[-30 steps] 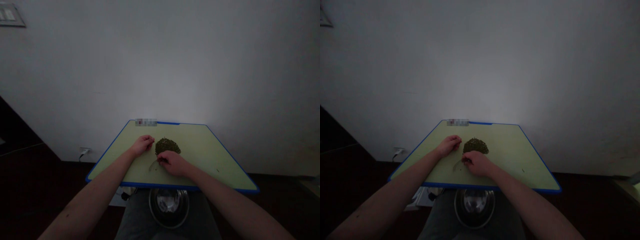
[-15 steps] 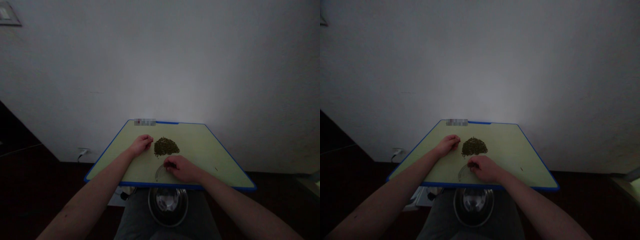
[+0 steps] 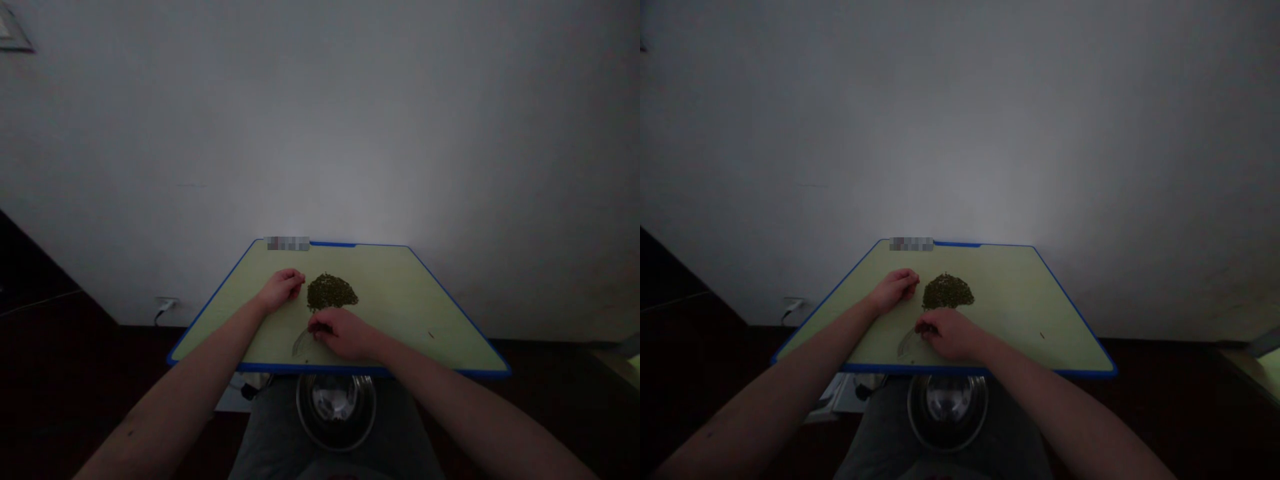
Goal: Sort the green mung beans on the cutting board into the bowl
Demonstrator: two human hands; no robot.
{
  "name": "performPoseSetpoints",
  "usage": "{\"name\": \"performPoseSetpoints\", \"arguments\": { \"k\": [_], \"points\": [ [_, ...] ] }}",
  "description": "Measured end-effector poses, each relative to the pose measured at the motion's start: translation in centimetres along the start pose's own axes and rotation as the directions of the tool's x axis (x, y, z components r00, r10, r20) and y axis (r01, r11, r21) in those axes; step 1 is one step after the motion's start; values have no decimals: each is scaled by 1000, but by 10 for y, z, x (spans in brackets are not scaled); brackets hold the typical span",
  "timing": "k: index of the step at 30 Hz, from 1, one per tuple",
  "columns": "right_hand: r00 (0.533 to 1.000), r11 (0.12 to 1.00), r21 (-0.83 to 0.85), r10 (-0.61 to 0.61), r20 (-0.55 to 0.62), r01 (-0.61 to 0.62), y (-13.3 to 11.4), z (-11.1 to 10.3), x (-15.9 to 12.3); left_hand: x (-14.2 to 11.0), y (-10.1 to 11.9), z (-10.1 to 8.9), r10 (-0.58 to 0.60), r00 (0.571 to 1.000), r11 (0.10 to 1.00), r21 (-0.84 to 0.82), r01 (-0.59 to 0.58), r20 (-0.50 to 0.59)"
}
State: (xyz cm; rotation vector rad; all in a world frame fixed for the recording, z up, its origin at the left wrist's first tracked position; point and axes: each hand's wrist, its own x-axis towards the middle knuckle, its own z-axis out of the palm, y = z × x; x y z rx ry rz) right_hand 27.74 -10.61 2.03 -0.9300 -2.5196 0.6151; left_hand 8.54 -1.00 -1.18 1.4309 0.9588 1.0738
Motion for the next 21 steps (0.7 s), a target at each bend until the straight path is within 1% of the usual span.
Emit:
{"name": "performPoseSetpoints", "arguments": {
  "k": [4,7,13,17,21],
  "points": [
    [995,996,-2,-91,43,91,-2,2,4,0,1,1,-1,1000,1000,-20,1,11],
    [991,993,12,-121,53,120,-1,1,2,0,1,1,2,1000,1000,-20,-1,11],
    [992,994,20,-110,56,109,4,-5,-6,0,1,1,-2,1000,1000,-19,2,-2],
    [994,996,29,-81,74,80,5,-8,-10,0,1,1,-5,1000,1000,-21,5,-6],
    [996,998,10,-61,63,61,7,-9,-14,-1,1,1,-13,1000,1000,-26,13,-8]
  ]
}}
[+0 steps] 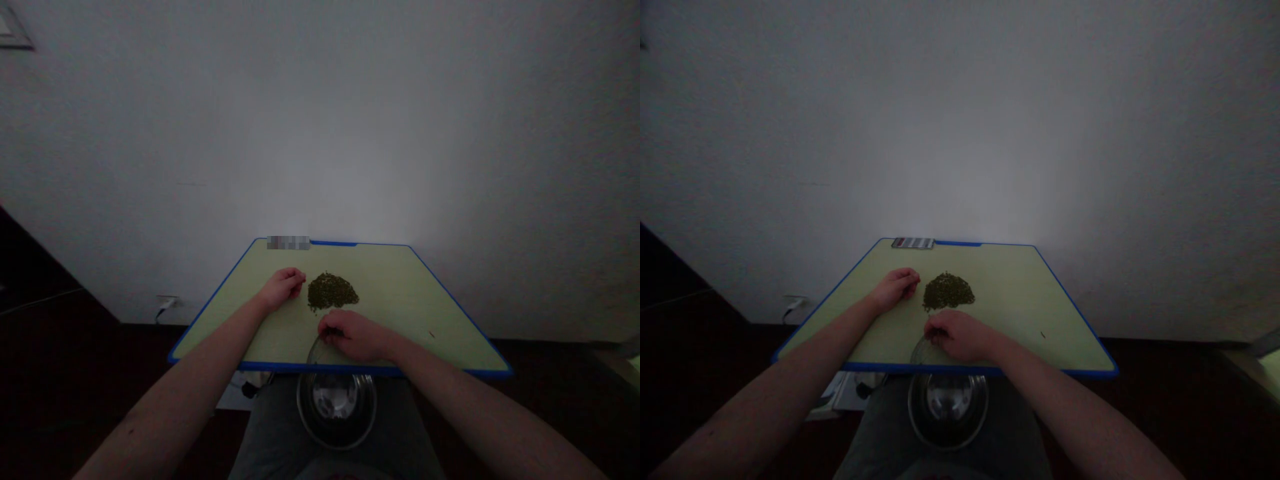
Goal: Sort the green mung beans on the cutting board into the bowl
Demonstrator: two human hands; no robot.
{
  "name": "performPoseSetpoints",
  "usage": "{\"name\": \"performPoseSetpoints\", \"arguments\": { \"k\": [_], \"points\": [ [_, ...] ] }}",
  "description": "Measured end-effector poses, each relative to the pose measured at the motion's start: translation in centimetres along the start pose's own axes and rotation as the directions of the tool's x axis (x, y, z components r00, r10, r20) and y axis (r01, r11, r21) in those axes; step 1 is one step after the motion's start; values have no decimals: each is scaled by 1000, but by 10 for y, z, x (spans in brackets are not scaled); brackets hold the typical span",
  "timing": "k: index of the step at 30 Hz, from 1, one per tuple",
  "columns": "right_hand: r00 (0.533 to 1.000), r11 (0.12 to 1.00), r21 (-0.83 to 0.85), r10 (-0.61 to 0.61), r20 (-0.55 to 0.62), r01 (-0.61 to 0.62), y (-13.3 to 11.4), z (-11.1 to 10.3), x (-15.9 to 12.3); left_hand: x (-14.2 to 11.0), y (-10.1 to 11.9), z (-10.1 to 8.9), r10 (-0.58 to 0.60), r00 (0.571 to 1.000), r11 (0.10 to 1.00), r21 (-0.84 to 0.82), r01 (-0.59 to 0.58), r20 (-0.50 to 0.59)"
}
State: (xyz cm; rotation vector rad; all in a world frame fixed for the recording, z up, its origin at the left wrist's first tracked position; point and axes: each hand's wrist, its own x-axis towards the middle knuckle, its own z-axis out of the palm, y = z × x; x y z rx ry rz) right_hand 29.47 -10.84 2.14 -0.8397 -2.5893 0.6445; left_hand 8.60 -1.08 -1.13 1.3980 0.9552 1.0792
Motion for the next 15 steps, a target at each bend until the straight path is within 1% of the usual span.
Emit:
{"name": "performPoseSetpoints", "arguments": {
  "k": [5,15],
  "points": [
    [1000,1000,20,2,-2,-2,2,-3,-6,0,-1,0,-5,1000,1000,3,5,-2],
    [995,995,23,100,-23,-99,2,-8,-26,0,1,0,5,1000,1000,28,-5,2]
  ]
}}
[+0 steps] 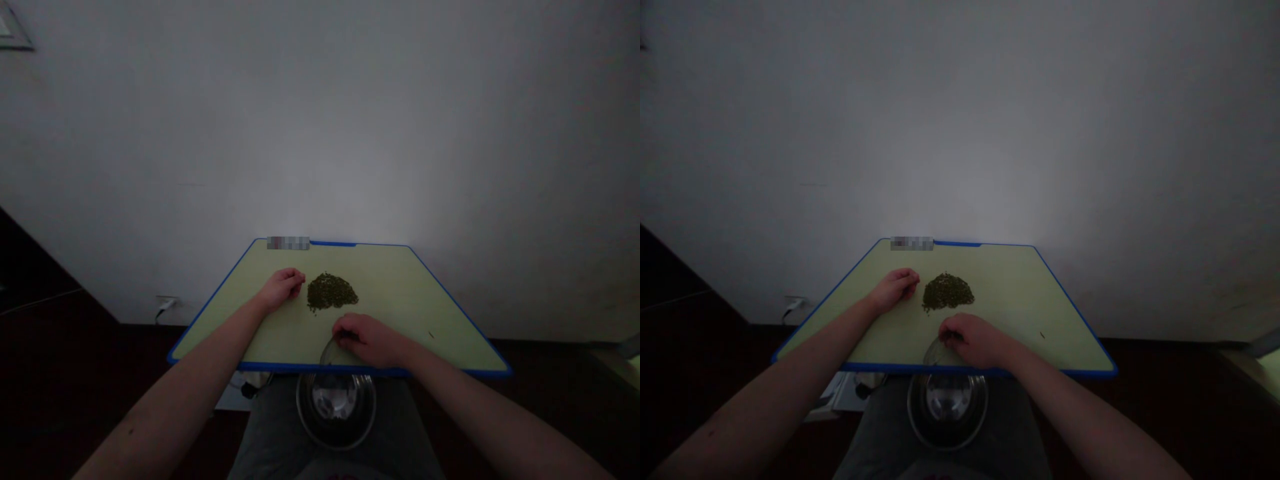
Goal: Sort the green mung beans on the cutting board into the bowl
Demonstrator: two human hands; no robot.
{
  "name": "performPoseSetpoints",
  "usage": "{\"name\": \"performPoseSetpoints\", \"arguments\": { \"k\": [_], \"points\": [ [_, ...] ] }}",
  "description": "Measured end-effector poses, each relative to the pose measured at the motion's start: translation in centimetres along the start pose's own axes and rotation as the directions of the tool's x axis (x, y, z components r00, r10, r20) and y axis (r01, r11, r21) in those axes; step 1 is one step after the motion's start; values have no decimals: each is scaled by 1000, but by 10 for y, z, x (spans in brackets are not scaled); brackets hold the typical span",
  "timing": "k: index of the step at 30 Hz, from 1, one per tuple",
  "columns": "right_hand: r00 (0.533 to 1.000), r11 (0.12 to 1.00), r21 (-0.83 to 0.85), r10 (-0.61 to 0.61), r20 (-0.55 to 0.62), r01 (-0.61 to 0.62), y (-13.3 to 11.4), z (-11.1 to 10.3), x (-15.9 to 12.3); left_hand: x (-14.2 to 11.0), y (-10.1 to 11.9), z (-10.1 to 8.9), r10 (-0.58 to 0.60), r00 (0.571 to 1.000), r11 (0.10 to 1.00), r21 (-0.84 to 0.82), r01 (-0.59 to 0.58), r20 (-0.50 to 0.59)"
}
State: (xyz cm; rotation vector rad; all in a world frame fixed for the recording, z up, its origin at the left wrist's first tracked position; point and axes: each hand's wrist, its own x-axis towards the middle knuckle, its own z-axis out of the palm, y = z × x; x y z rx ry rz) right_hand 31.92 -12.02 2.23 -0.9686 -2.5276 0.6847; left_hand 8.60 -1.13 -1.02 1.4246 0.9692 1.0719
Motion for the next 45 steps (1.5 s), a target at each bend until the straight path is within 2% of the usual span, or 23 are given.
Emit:
{"name": "performPoseSetpoints", "arguments": {
  "k": [19,25,31,35,40,45],
  "points": [
    [988,988,34,154,-26,-153,0,-5,-32,3,-6,-2,4,1000,1000,-12,-4,1],
    [981,981,71,185,-54,-181,9,-8,-38,2,-4,-1,-14,1000,1000,-9,14,-9],
    [943,968,47,252,-218,-247,30,-7,-17,1,-3,-2,-6,1000,1000,8,6,-12],
    [931,969,-25,229,-284,-246,37,-4,8,1,-3,-1,-6,1000,1000,11,6,-15],
    [940,974,-85,177,-290,-210,33,0,34,1,-3,0,-3,1000,1000,-8,2,-16],
    [957,984,-101,113,-268,-144,28,8,45,2,-4,-1,-3,1000,1000,3,3,-8]
  ]
}}
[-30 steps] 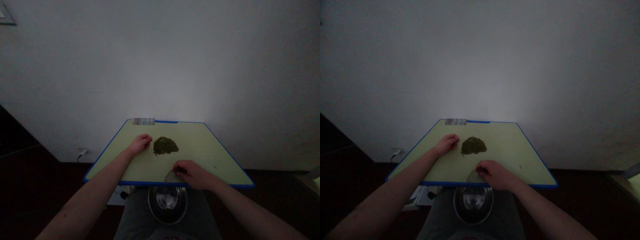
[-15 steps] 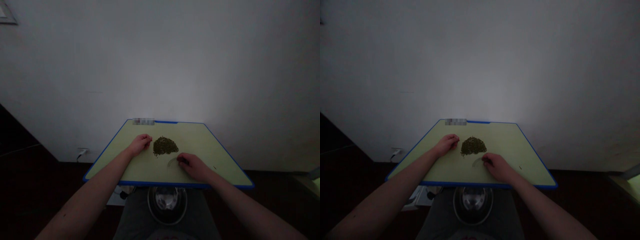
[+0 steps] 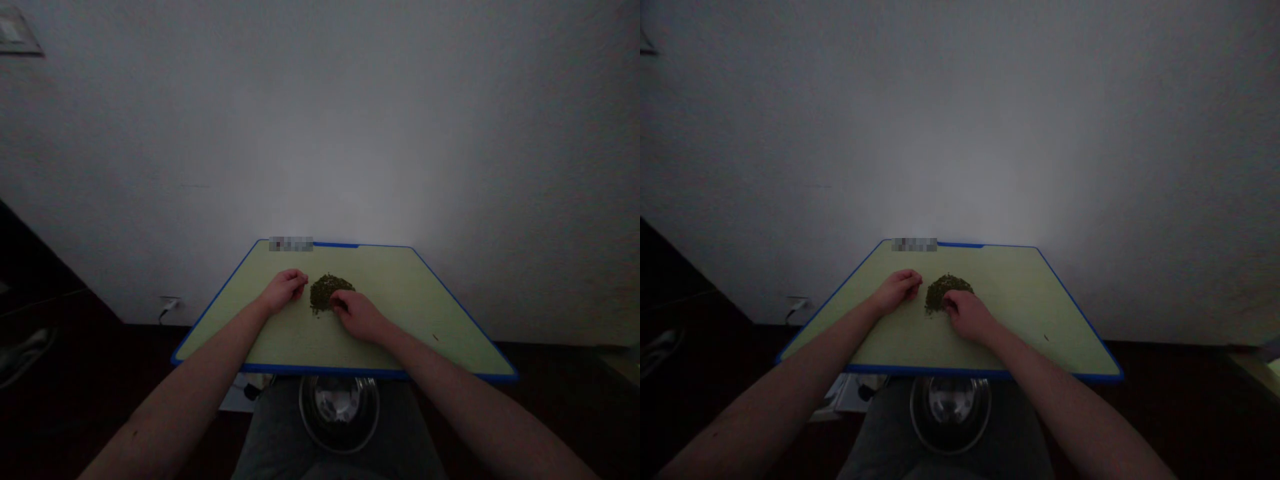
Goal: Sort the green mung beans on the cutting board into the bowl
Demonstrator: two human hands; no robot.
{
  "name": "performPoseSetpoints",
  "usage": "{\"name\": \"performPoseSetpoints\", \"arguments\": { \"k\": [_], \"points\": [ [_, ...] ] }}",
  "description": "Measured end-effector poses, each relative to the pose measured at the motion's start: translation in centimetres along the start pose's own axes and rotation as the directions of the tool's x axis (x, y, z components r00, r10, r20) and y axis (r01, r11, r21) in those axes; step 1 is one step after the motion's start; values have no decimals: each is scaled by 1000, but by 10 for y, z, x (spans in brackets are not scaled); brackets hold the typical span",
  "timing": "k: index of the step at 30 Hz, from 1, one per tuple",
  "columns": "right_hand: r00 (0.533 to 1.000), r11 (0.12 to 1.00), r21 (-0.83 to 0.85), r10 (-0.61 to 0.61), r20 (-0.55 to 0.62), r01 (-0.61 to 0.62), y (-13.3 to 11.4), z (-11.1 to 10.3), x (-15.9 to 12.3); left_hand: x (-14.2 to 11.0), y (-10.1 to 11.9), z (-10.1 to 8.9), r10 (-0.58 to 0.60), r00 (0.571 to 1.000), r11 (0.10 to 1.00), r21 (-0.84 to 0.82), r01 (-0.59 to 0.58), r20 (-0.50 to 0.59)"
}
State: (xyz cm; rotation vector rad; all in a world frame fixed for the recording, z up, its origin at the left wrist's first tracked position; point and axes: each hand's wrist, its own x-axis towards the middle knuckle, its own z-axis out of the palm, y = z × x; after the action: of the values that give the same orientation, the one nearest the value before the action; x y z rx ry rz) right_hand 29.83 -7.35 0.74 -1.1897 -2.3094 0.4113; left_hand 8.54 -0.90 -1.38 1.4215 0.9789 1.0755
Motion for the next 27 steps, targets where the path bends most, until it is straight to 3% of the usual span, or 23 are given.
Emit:
{"name": "performPoseSetpoints", "arguments": {
  "k": [11,20,27],
  "points": [
    [989,993,62,-102,102,96,-10,-7,-18,-2,3,1,9,1000,1000,-3,-9,10],
    [989,995,81,-68,133,57,-12,-16,-44,0,0,-1,7,1000,1000,-16,-7,6],
    [989,993,100,-72,132,59,-15,-14,-47,-1,1,0,-1,1000,999,-33,1,-1]
  ]
}}
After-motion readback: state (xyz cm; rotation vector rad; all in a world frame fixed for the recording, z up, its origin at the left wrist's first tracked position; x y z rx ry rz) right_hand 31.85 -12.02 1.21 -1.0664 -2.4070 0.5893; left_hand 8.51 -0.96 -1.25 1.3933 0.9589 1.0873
